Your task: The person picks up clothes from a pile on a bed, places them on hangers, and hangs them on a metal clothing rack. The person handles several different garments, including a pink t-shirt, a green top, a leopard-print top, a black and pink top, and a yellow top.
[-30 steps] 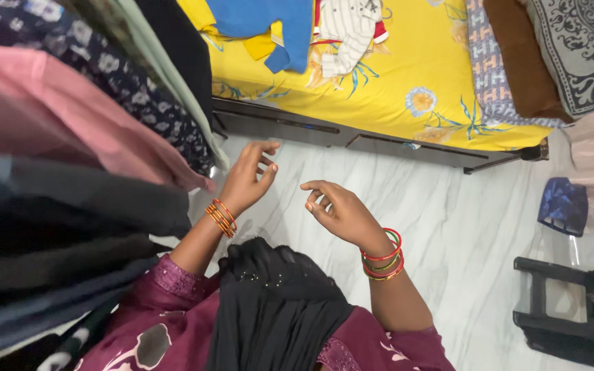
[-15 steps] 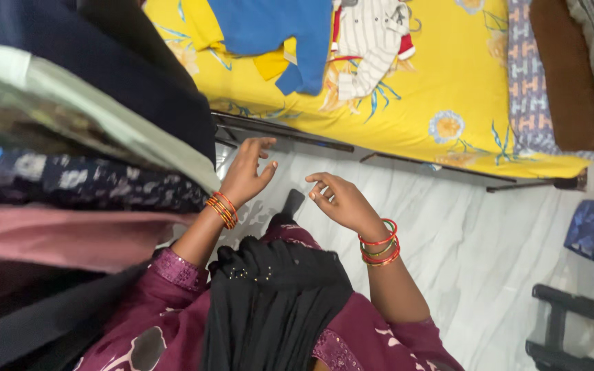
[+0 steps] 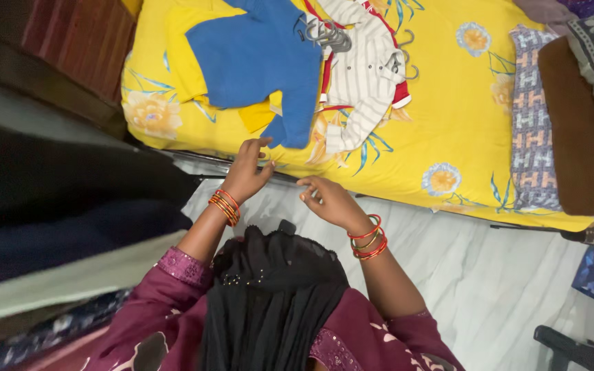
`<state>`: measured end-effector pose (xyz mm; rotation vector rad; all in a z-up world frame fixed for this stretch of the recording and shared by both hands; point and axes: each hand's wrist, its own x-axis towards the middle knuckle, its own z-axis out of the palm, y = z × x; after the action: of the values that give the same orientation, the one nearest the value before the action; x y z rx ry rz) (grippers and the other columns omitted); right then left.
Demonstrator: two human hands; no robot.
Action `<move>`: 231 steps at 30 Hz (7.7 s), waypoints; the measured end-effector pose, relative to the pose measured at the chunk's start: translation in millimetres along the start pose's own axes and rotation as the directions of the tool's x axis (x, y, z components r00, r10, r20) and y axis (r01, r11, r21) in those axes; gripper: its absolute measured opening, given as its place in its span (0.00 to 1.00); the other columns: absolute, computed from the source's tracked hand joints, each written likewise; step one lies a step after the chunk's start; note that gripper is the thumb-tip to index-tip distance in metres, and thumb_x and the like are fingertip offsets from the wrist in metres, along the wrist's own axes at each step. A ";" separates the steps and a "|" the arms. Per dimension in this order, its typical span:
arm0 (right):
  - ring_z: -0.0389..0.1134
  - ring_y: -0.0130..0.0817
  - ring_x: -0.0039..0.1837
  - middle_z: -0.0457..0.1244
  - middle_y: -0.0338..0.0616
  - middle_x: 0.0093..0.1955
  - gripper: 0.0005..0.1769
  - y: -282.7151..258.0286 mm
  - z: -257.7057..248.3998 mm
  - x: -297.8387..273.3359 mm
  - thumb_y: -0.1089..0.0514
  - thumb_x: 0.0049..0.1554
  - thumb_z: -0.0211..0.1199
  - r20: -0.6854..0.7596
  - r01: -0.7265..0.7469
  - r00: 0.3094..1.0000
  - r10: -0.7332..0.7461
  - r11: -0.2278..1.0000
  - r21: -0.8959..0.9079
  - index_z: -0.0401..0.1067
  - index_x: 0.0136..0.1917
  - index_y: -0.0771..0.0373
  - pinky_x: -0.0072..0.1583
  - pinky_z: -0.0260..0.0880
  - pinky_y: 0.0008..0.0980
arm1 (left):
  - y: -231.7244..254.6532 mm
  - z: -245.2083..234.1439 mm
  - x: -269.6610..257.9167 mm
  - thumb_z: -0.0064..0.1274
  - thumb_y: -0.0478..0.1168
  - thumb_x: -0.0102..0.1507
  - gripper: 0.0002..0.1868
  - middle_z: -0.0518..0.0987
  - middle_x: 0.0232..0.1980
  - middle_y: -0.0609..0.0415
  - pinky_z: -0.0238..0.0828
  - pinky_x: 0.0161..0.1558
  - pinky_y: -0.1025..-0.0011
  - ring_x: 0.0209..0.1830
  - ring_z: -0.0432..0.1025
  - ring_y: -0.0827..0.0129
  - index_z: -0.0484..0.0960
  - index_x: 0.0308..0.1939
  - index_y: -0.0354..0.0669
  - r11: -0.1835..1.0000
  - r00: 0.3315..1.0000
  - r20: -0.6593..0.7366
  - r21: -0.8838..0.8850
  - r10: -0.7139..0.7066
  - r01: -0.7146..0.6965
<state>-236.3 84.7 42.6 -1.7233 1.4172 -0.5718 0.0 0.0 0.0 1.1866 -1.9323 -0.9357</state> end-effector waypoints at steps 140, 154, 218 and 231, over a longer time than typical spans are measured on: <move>0.69 0.61 0.39 0.67 0.58 0.36 0.11 150.6 -43.1 488.5 0.54 0.67 0.55 -0.525 -0.309 0.794 0.307 0.947 0.086 0.66 0.59 0.62 0.38 0.65 0.54 | -214.5 23.1 375.9 0.52 0.42 0.72 0.11 0.83 0.53 0.54 0.67 0.53 0.73 0.46 0.69 0.76 0.77 0.54 0.39 0.597 0.889 0.132 -0.696 -0.439 0.399; 0.73 0.34 0.52 0.69 0.52 0.52 0.09 248.1 -24.9 515.2 0.63 0.62 0.63 -0.195 0.065 0.971 0.141 0.628 0.775 0.77 0.56 0.64 0.57 0.71 0.33 | -214.1 2.8 384.3 0.48 0.43 0.74 0.11 0.82 0.39 0.53 0.74 0.59 0.64 0.47 0.78 0.66 0.78 0.42 0.39 0.613 0.891 -0.005 -0.727 -0.455 0.309; 0.51 0.19 0.45 0.55 0.30 0.41 0.13 -24.4 -242.4 231.2 0.57 0.75 0.60 -0.830 0.179 0.553 0.071 0.963 0.201 0.68 0.52 0.68 0.46 0.49 0.25 | -61.2 -356.5 287.3 0.50 0.37 0.84 0.09 0.78 0.44 0.49 0.72 0.48 0.69 0.40 0.73 0.69 0.78 0.57 0.30 0.680 0.967 -0.245 -0.721 -0.068 -0.135; 0.52 0.21 0.41 0.58 0.36 0.41 0.17 -33.8 -268.5 98.0 0.56 0.76 0.60 -0.923 0.187 0.363 0.129 0.960 0.208 0.66 0.50 0.72 0.44 0.46 0.25 | -196.5 -58.8 457.2 0.50 0.35 0.71 0.06 0.82 0.39 0.54 0.76 0.38 0.75 0.37 0.79 0.72 0.74 0.50 0.36 0.652 0.920 0.067 -0.686 -0.386 0.323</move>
<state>-396.6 -88.3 207.5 -1.1229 1.8943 -1.9325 -29.7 -497.2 -55.4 1.1180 -1.0889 -1.6070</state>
